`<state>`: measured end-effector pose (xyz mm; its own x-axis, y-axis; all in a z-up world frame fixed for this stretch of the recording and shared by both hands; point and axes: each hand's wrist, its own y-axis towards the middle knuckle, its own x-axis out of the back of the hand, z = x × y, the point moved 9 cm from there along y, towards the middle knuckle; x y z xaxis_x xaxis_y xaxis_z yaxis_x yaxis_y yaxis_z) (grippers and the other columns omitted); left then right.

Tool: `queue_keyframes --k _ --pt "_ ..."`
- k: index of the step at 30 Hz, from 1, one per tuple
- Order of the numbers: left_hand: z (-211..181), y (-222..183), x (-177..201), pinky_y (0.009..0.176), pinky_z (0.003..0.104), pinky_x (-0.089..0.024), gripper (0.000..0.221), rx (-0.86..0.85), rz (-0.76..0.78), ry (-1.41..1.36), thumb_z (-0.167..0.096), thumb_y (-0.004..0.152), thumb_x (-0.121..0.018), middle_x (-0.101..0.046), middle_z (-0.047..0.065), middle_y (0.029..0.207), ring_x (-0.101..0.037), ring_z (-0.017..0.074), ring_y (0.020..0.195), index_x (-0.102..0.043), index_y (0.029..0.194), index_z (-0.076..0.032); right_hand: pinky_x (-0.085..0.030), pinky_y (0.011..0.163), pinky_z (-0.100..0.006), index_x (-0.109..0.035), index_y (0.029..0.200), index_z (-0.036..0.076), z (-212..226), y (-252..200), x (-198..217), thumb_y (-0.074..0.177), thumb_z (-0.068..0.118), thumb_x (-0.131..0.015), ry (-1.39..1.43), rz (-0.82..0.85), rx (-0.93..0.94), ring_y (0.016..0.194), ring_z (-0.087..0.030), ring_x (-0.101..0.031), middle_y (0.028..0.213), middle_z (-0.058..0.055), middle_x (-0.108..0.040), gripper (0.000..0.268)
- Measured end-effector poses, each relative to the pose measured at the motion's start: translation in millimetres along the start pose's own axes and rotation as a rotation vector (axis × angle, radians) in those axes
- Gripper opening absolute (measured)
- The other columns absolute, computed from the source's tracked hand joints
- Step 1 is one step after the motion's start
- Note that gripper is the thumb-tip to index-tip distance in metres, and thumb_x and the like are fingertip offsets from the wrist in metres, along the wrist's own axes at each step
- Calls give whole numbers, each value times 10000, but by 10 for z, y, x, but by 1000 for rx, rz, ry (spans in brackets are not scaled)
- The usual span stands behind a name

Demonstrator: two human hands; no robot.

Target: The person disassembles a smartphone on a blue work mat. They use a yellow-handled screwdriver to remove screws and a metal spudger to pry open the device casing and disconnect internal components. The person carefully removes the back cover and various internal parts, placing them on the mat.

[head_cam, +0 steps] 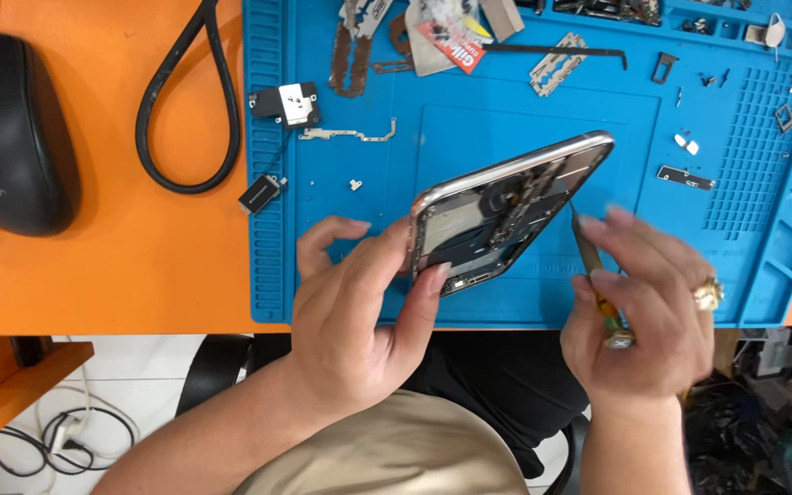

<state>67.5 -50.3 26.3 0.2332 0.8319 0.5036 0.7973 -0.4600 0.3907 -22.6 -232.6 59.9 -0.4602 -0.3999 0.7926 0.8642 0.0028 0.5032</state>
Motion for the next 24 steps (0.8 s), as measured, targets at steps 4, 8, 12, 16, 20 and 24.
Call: queue_keyframes --k 4,8,12,16,20,24 --pt "14 -24 -10 1094 535 -514 352 7 -5 41 -151 1081 -743 -795 108 1245 -790 233 880 -558 1347 -13 -233 1264 -444 -414 958 11 -111 108 -103 1149 194 -424 -46 131 -179 1407 -379 -642 1215 -317 -822 265" --pt "-2 -43 -8 1065 535 -526 372 -9 -29 44 -149 1062 -747 -806 127 1087 -762 219 816 -562 1333 26 -600 1280 -518 -458 1027 75 -382 -182 -139 1126 128 -495 471 38 -495 1513 -529 -615 1748 -325 -177 119" --pt "-4 -64 10 1024 499 -553 375 -5 -44 69 -166 1052 -751 -781 124 1096 -723 289 921 -551 1311 15 161 1386 -647 -288 902 63 -310 65 -27 1114 397 -401 354 11 -466 1396 -453 -662 1248 -383 -716 412" --pt "86 -138 7 860 395 -620 422 90 -42 95 -213 1037 -761 -785 127 1095 -640 373 1179 -562 1346 -5 88 1413 -639 -144 933 90 -274 87 133 1123 473 -341 310 -104 -468 1337 -515 -709 1193 -252 -740 471" --pt "38 -164 52 807 463 -585 450 40 -54 99 -208 996 -765 -681 162 947 -614 447 1046 -539 1225 107 -129 1436 -703 -170 977 95 -327 120 472 1162 401 -323 317 -251 -431 1181 -535 -725 1105 -359 -692 389" --pt "108 -184 -16 717 358 -531 376 102 -91 35 -162 1001 -731 -626 229 992 -630 337 903 -545 1183 109 -421 1007 -544 -301 1174 78 -926 -197 1025 1257 200 -390 100 -376 -455 845 -390 -710 839 -202 -600 173"
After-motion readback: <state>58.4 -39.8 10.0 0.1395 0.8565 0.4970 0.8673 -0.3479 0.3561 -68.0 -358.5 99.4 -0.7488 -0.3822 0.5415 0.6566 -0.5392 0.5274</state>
